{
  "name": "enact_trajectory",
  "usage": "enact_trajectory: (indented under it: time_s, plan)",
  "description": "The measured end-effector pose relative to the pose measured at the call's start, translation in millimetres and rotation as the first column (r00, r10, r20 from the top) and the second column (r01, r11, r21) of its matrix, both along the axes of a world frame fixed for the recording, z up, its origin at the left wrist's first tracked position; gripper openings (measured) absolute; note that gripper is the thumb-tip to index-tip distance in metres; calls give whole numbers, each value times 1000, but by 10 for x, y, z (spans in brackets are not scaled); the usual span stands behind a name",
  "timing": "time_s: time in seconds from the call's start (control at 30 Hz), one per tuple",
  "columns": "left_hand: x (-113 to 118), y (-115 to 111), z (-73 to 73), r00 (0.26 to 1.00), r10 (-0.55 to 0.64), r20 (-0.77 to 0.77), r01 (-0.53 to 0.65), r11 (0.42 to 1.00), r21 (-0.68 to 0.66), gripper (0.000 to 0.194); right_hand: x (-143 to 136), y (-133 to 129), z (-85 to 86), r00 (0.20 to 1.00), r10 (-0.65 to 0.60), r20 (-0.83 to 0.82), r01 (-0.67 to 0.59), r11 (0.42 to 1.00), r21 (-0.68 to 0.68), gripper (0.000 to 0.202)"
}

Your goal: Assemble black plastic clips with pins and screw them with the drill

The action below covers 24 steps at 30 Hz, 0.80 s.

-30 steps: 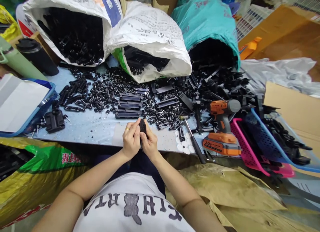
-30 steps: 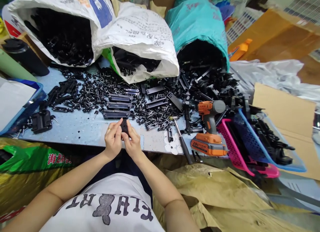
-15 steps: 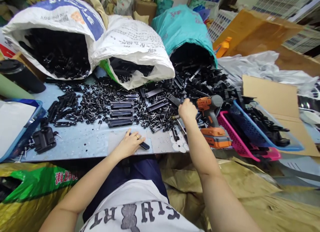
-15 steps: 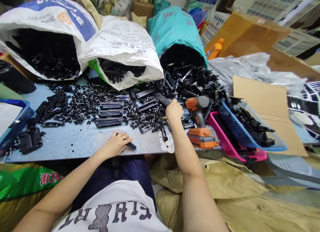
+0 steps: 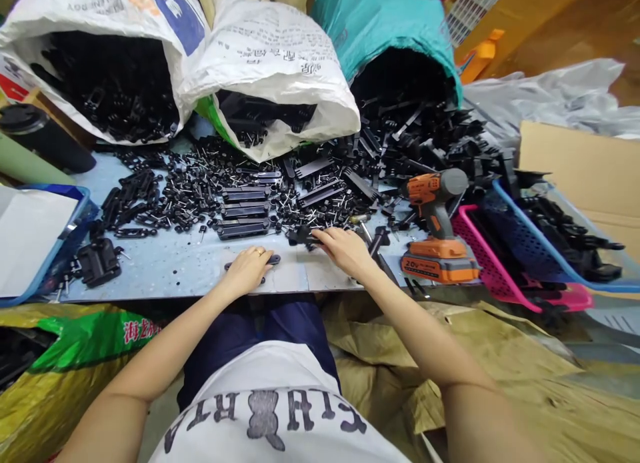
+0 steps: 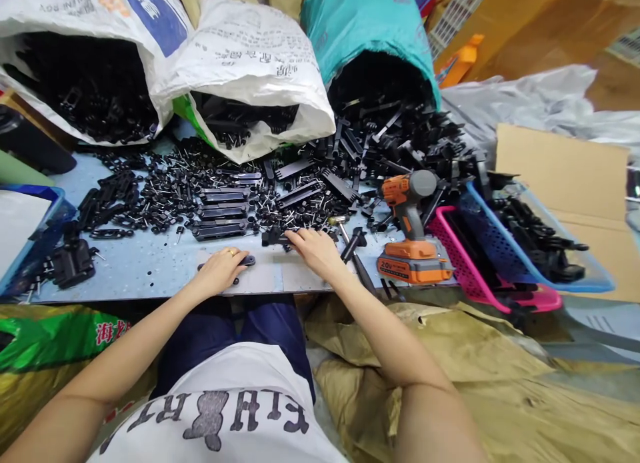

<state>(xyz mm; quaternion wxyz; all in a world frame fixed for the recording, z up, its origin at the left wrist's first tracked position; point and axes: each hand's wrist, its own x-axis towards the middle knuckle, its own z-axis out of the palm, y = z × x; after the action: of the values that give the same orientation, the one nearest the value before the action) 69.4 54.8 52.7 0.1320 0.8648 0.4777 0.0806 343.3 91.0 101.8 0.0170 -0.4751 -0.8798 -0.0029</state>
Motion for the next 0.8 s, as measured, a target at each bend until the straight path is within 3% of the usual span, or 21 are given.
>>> enact_trajectory:
  time_s: [0.07,0.13,0.2,0.27,0.4,0.6,0.8]
  plan:
    - [32,14,16,1000,-10,15,11,1000,-18,32,-148,-105,-51,994,108,17,-108,993,-38,37]
    - [55,11,57,1000,-14,20,15,999,-40,33,-262,-201,-129,962,271,31,-264,954,-140,41]
    - [74,-4,105,1000,-3,28,5,998,-60,34,-354,-284,-205,934,351,62,-329,916,-227,43]
    - [89,-22,138,999,12,38,-9,997,-72,38,-432,-347,-251,946,306,105,-274,930,-243,42]
    - [84,-49,136,998,17,55,-13,997,-73,66,-534,-443,-194,969,199,145,-170,967,-189,39]
    - [-10,-57,102,991,25,131,-18,998,-56,68,-610,-549,39,971,166,169,-151,983,-100,34]
    - [-47,-50,66,984,30,175,-26,999,-23,69,-652,-527,143,960,209,184,-196,977,-88,35]
